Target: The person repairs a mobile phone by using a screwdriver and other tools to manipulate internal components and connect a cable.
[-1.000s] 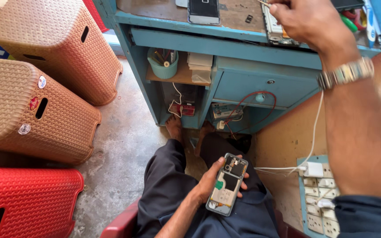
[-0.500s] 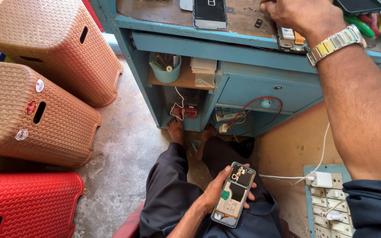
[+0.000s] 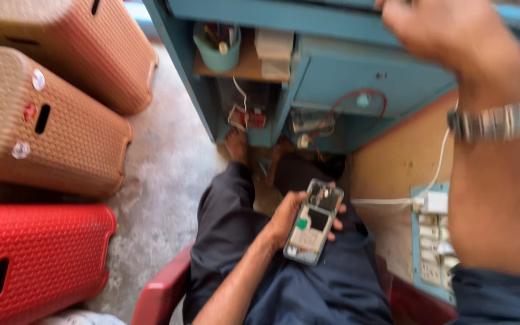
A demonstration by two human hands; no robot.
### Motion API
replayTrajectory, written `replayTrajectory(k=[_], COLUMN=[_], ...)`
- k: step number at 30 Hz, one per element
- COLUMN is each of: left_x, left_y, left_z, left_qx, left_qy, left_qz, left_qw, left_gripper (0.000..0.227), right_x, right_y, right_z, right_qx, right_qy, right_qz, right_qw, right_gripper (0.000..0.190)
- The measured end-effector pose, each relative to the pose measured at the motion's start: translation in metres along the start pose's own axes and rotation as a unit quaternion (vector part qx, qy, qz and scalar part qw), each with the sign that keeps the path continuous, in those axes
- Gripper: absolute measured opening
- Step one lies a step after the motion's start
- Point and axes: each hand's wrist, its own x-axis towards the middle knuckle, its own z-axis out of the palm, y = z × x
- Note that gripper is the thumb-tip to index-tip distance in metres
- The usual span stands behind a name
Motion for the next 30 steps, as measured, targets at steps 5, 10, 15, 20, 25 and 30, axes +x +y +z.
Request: replayTrajectory(k=[5,10,15,20,25,30], left_x=[-0.004,-0.006,-0.007,-0.01,-0.013,-0.013], left_y=[0.004,0.003,-0.002,0.0,0.001,0.002], left_z=[0.017,0.017,0.008,0.011,0.017,0.018], left_qx=[0.069,0.125,0.12,0.13,0.16,0.169], left_qy=[0.033,0.052,0.087,0.11,0.129,0.125], left_qz=[0.004,-0.011,-0.024,-0.018,-0.014,-0.012], left_qw=[0.997,0.991,0.989,0.985,0.979,0.978], left_gripper=[0.064,0.064,0.067,0.065,0.063,0.063], right_x=[-0.095,-0.178,-0.193,-0.175,-0.168,-0.166], right_y=[-0.099,-0.189,-0.212,-0.216,-0.222,-0.222], right_z=[-0.032,-0.033,-0.038,-0.045,-0.047,-0.046], right_qx=[0.695,0.661,0.661,0.615,0.615,0.61], right_qy=[-0.034,-0.112,-0.107,-0.107,-0.121,-0.118], right_qz=[0.28,0.388,0.412,0.383,0.387,0.384], right_qw=[0.661,0.632,0.617,0.681,0.677,0.683], right_gripper=[0.025,0.028,0.027,0.027,0.029,0.028])
